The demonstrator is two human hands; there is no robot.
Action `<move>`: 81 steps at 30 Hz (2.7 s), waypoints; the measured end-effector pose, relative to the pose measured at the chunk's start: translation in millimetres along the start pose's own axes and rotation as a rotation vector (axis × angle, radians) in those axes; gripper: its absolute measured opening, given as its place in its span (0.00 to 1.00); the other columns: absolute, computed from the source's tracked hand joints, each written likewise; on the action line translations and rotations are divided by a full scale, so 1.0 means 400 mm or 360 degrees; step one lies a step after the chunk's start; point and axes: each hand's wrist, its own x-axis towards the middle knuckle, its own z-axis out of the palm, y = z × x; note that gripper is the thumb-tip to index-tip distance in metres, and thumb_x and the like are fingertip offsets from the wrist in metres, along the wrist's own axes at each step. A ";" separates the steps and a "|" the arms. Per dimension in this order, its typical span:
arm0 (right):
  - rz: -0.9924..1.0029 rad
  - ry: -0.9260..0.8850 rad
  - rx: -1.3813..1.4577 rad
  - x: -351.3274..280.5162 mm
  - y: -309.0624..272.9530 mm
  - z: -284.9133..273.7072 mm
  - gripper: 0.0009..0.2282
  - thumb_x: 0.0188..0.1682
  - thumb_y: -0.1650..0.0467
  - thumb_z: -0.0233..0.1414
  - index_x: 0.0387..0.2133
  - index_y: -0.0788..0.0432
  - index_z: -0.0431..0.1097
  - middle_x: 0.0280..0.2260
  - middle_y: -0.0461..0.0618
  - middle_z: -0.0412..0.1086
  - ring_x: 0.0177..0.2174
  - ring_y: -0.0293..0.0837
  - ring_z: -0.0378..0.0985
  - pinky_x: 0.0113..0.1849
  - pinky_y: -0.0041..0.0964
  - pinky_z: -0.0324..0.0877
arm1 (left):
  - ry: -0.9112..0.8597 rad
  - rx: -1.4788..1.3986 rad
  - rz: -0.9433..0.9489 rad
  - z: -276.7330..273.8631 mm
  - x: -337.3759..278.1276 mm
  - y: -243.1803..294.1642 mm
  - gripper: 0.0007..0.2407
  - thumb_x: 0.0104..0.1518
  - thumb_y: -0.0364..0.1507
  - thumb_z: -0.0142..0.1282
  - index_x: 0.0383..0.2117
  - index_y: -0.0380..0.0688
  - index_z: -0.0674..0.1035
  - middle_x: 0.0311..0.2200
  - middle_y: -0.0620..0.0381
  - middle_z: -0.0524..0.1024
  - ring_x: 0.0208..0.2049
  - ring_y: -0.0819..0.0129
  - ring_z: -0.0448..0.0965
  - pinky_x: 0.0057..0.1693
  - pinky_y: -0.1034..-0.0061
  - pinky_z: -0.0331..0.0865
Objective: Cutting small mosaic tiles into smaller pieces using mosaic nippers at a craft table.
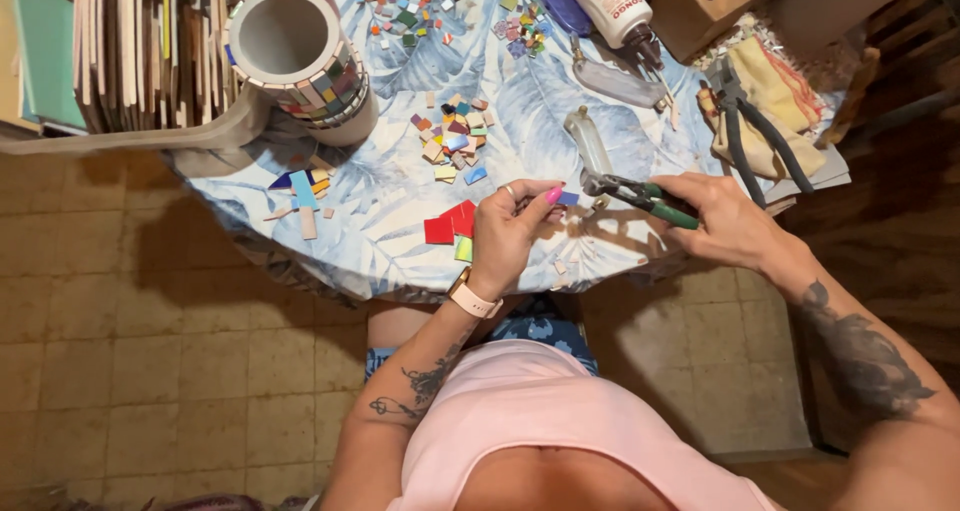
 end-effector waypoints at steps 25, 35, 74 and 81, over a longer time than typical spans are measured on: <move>0.0063 -0.0240 -0.0096 0.030 -0.022 -0.002 0.22 0.24 0.72 0.50 0.39 0.59 0.65 0.27 0.57 0.67 0.29 0.54 0.72 0.32 0.43 0.66 | 0.0014 0.0454 0.0134 -0.007 -0.016 0.046 0.04 0.47 0.25 0.53 0.28 0.42 0.78 0.17 0.57 0.75 0.21 0.82 0.72 0.31 0.86 0.69; 0.0065 -0.0262 -0.0111 0.031 -0.024 -0.007 0.19 0.25 0.73 0.50 0.35 0.59 0.67 0.23 0.56 0.66 0.25 0.53 0.71 0.28 0.42 0.65 | 0.0004 0.0570 0.0201 -0.015 -0.015 0.036 0.04 0.46 0.26 0.54 0.27 0.46 0.79 0.17 0.57 0.75 0.21 0.81 0.72 0.31 0.84 0.69; 0.0199 0.0326 0.0089 -0.053 0.030 0.040 0.17 0.29 0.74 0.49 0.36 0.53 0.67 0.23 0.55 0.67 0.28 0.49 0.71 0.29 0.42 0.64 | -0.0304 -0.0972 -0.0458 0.047 -0.001 -0.041 0.15 0.56 0.28 0.39 0.46 0.29 0.62 0.46 0.39 0.63 0.47 0.56 0.66 0.55 0.65 0.58; 0.0227 0.0825 0.0577 -0.099 0.053 0.095 0.14 0.31 0.72 0.52 0.34 0.54 0.68 0.20 0.47 0.66 0.22 0.36 0.64 0.28 0.30 0.62 | -0.0629 -0.0372 -0.0379 0.134 0.087 -0.027 0.12 0.51 0.19 0.43 0.42 0.27 0.65 0.38 0.34 0.69 0.39 0.53 0.72 0.42 0.71 0.70</move>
